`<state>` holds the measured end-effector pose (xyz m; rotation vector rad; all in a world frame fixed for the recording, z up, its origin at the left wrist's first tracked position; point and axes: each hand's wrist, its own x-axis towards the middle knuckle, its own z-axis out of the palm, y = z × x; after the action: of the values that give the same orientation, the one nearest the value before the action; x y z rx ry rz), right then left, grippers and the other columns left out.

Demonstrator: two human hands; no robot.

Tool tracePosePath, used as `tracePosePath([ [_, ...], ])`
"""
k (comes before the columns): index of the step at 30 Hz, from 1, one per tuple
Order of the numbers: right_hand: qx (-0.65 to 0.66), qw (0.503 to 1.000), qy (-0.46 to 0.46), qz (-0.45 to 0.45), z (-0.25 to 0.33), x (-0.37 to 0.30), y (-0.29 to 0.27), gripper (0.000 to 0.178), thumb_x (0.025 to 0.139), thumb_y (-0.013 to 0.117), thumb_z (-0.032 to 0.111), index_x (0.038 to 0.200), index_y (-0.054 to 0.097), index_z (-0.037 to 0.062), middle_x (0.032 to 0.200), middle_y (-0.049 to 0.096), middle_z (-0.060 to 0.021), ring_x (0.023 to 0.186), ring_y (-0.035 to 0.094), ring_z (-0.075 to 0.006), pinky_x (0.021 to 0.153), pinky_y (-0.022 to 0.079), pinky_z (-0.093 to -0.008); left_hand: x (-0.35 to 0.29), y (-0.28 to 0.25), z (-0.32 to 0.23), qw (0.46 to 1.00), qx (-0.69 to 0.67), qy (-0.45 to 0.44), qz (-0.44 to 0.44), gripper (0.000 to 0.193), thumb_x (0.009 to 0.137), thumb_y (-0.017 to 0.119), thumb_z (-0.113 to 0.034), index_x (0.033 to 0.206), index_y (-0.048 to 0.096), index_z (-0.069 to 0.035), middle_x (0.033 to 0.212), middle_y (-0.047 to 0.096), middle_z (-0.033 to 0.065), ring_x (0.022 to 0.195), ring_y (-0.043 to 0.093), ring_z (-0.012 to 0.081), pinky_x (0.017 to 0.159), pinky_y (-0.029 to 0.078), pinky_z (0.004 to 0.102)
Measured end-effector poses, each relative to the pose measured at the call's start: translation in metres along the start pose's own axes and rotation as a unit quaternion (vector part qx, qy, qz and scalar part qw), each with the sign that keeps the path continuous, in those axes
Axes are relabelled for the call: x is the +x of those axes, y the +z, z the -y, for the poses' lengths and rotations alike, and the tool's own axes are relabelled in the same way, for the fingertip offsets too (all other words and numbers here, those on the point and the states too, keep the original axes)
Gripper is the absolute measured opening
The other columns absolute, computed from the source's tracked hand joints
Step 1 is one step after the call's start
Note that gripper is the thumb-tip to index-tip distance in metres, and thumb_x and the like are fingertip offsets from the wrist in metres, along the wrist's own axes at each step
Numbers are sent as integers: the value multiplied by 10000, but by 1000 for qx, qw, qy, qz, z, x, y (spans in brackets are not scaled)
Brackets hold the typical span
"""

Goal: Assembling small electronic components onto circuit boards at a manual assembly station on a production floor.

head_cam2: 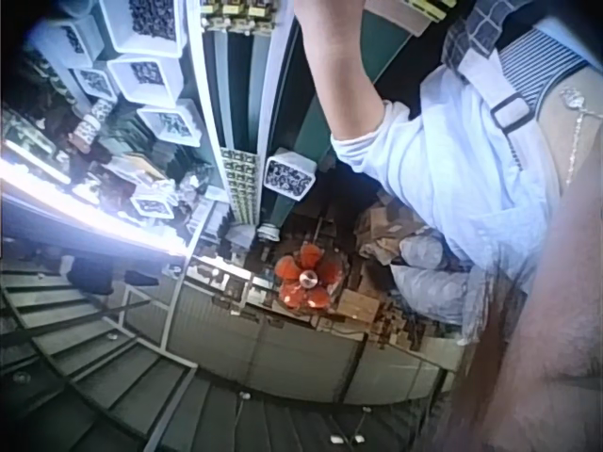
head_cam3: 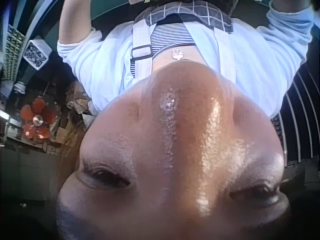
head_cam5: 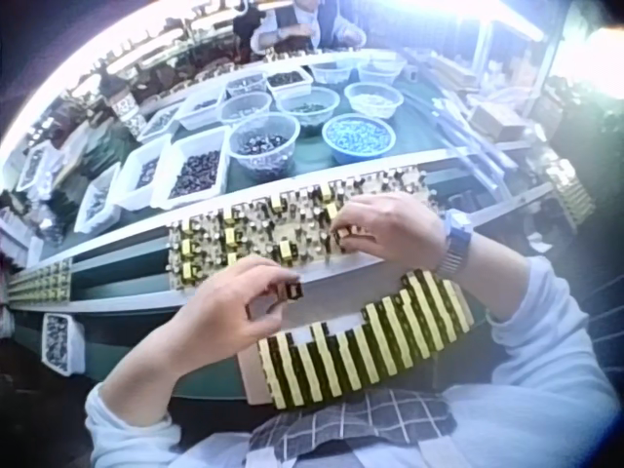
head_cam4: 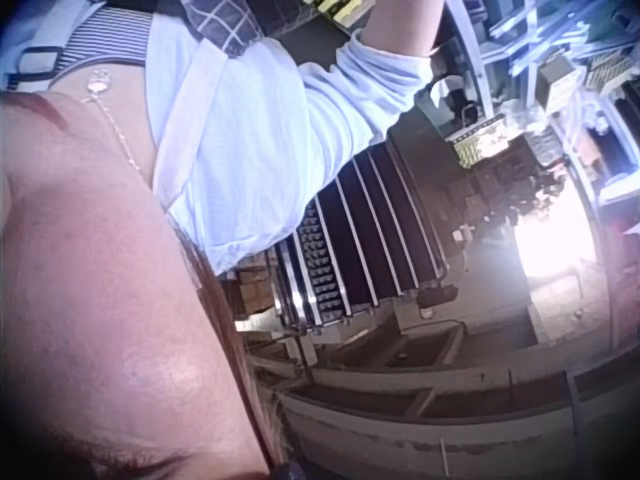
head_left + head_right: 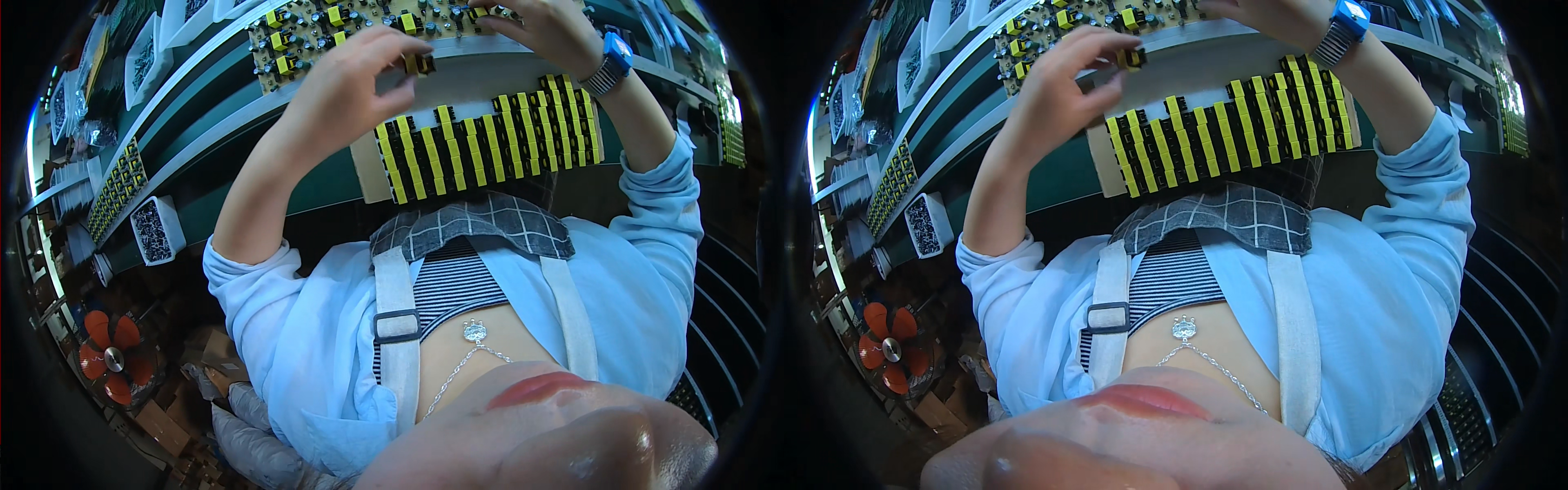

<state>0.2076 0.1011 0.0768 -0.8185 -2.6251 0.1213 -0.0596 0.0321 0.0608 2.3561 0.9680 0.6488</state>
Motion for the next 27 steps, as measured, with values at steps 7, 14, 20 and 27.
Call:
tracePosePath([
  [7, 143, 972, -123, -137, -25, 2, 35, 189, 838, 686, 181, 985, 640, 72, 894, 639, -82, 829, 645, -273, 715, 529, -365, 33, -27, -8, 991, -4, -39, -132, 207, 829, 656, -40, 1027, 661, 20, 942, 638, 149, 855, 621, 281, 780, 497, 357],
  [14, 96, 989, -82, -84, -22, 1, 33, 158, 830, 698, 188, 923, 659, 68, 912, 644, -83, 808, 646, -276, 704, 530, -369, 48, -36, 5, 992, 25, -85, -88, 267, 826, 667, -38, 1081, 631, 32, 929, 659, 160, 881, 638, 288, 762, 505, 356],
  [20, -35, 991, -118, -46, 2, 2, -4, 145, 815, 711, 179, 892, 682, 60, 939, 666, -94, 818, 660, -275, 717, 531, -349, 59, -32, 12, 988, 126, -58, -72, 300, 825, 660, -65, 1110, 617, 19, 933, 660, 191, 913, 632, 336, 775, 504, 393],
  [27, 61, 986, -45, 151, 23, -58, 18, 320, 850, 716, 137, 1153, 650, 62, 1137, 613, -114, 1022, 612, -276, 871, 524, -367, 66, -28, 11, 972, 228, -37, -47, 304, 826, 639, -95, 1113, 615, 4, 936, 661, 200, 924, 617, 355, 796, 500, 415],
])
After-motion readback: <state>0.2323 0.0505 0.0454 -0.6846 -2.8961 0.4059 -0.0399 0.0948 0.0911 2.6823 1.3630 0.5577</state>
